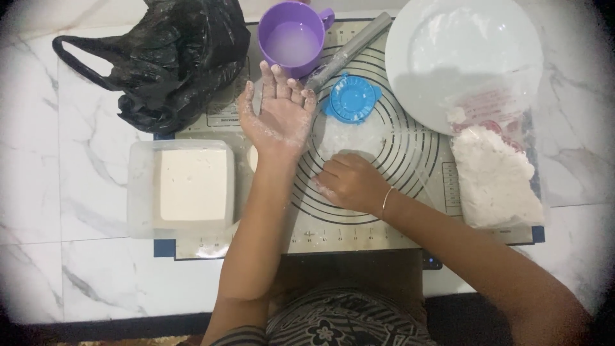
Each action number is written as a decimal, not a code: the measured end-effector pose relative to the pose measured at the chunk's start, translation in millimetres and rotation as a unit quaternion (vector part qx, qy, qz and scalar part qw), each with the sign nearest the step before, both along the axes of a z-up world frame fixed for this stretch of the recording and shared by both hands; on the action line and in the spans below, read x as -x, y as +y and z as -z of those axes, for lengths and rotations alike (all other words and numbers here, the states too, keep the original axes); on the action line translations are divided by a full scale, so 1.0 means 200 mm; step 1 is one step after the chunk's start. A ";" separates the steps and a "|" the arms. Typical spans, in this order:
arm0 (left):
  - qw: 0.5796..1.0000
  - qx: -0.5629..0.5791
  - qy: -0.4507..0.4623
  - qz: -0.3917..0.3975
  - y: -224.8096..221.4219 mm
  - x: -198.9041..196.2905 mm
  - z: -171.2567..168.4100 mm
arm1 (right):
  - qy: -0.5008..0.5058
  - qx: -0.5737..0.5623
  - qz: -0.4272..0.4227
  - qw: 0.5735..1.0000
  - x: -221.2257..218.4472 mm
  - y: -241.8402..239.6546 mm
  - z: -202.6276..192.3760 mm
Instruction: Kneading and shaping a small piece of dough by hand on a silicone pastry mat.
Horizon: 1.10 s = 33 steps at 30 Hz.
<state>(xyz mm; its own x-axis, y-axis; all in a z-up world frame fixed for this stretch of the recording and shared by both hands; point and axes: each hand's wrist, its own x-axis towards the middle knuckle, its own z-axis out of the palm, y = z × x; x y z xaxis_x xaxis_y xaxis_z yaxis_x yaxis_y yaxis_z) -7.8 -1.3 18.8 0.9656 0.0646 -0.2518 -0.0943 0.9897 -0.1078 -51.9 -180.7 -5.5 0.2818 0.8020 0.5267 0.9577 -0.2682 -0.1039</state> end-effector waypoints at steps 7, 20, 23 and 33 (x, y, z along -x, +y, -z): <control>1.000 -0.007 -0.009 0.004 0.00 0.00 0.01 | -0.015 -0.004 0.016 1.000 -0.01 0.02 0.05; 0.765 -0.614 -0.096 -0.168 -0.14 0.08 -0.23 | 0.036 0.025 0.048 0.998 -0.03 0.03 0.15; 0.644 -0.738 -0.143 -0.143 -0.19 0.19 -0.27 | 0.114 0.019 0.119 0.986 0.01 0.03 0.02; 0.463 -0.876 -0.030 0.130 -0.37 0.59 -0.32 | 0.617 -0.041 0.223 0.754 0.15 -0.19 -0.73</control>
<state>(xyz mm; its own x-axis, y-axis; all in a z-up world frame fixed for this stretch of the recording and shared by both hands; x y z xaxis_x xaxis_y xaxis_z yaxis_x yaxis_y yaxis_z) -124.8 -75.3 82.9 1.0000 -0.0007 -0.0052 0.0042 -0.4614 0.8872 -81.7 -217.8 140.0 0.8299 0.4616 -0.3135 -0.0646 -0.4786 -0.8757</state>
